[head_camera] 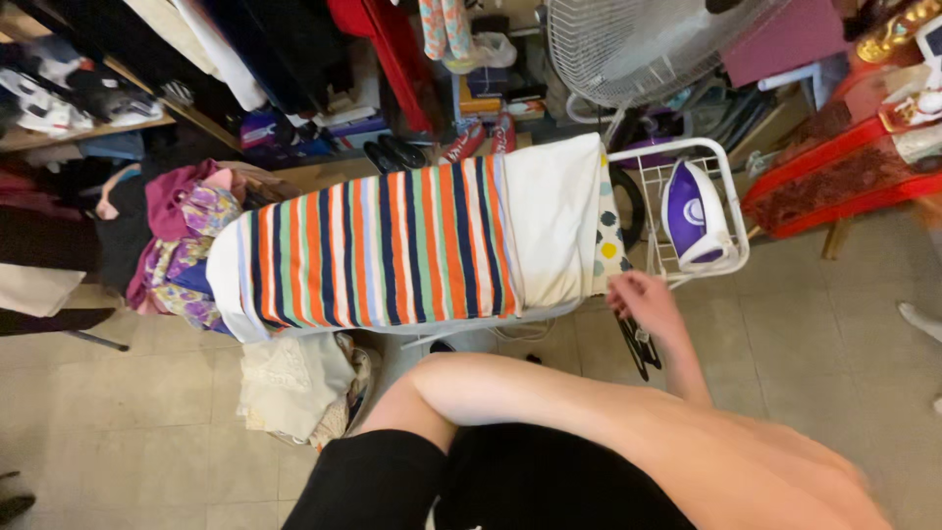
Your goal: The person irons a striped piece of fabric on an ironing board with an iron. They hold the fabric in place by hand while sliding the iron across the surface and rearranging the fabric.
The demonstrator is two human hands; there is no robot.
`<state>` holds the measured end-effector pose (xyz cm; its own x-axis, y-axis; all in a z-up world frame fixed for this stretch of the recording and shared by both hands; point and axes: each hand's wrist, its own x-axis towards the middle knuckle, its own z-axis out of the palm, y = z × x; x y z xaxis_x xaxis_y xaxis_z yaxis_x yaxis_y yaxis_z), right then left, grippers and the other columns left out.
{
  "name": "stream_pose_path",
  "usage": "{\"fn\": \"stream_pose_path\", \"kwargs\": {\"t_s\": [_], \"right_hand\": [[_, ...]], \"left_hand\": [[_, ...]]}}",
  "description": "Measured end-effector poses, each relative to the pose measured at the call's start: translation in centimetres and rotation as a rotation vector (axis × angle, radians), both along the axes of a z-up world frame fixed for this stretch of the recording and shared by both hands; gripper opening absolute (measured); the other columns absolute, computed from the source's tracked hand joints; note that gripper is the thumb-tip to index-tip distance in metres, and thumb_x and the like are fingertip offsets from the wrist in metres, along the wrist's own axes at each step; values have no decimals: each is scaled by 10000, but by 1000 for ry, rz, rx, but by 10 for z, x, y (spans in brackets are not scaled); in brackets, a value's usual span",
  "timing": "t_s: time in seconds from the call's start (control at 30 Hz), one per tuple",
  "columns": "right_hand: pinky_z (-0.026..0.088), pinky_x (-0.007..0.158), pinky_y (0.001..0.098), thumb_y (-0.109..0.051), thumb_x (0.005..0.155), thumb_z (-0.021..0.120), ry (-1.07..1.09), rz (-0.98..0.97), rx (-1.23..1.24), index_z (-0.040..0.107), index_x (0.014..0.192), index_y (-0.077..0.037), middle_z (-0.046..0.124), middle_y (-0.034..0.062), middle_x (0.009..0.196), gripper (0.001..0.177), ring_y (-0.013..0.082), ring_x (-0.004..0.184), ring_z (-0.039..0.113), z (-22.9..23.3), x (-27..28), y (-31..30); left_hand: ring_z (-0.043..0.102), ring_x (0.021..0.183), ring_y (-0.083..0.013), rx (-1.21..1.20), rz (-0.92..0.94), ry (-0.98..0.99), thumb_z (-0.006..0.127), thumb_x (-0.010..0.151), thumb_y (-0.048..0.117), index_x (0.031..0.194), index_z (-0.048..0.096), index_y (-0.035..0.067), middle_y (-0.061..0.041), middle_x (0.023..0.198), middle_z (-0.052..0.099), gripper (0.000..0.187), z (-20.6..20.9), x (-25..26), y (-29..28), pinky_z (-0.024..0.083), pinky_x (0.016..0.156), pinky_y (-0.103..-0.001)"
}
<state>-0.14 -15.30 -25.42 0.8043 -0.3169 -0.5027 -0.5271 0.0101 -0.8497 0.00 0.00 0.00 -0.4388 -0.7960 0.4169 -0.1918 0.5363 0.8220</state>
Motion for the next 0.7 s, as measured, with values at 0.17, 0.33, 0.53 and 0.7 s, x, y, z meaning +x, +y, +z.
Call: {"fn": "stream_pose_path", "kwargs": {"t_s": [0.17, 0.33, 0.53, 0.7], "right_hand": [[574, 665, 231, -19, 1044, 612, -183, -126, -802, 730, 1085, 23, 754, 149, 960, 131, 176, 718, 680, 34, 69, -81], [437, 908, 594, -379, 965, 712, 107, 54, -1281, 555, 1261, 40, 561, 313, 1226, 536, 509, 1087, 532, -24, 111, -174], [515, 942, 579, -224, 993, 680, 372, 131, -870, 482, 1345, 98, 574, 335, 1267, 516, 506, 1122, 587, -29, 129, -184], [628, 777, 347, -17, 1021, 638, 422, 48, -652, 485, 1404, 58, 611, 224, 1184, 420, 287, 891, 669, 2, 113, -171]], "left_hand": [[734, 946, -184, 196, 295, 89, 600, 994, 359, 1089, 705, 117, -30, 1035, 762, 280, -84, 35, 42, 560, 905, -311], [702, 1010, -140, 924, 1179, 220, 648, 954, 351, 1075, 736, 151, -17, 1120, 758, 250, -291, 50, 181, 526, 956, -308], [671, 807, -173, 1473, 1869, 801, 636, 965, 319, 1104, 708, 72, -100, 972, 780, 292, -436, -82, 382, 524, 723, -311], [707, 862, -256, 1659, 1897, 1186, 626, 1009, 356, 1059, 672, 78, -125, 998, 772, 286, -436, -153, 409, 537, 735, -395]]}}
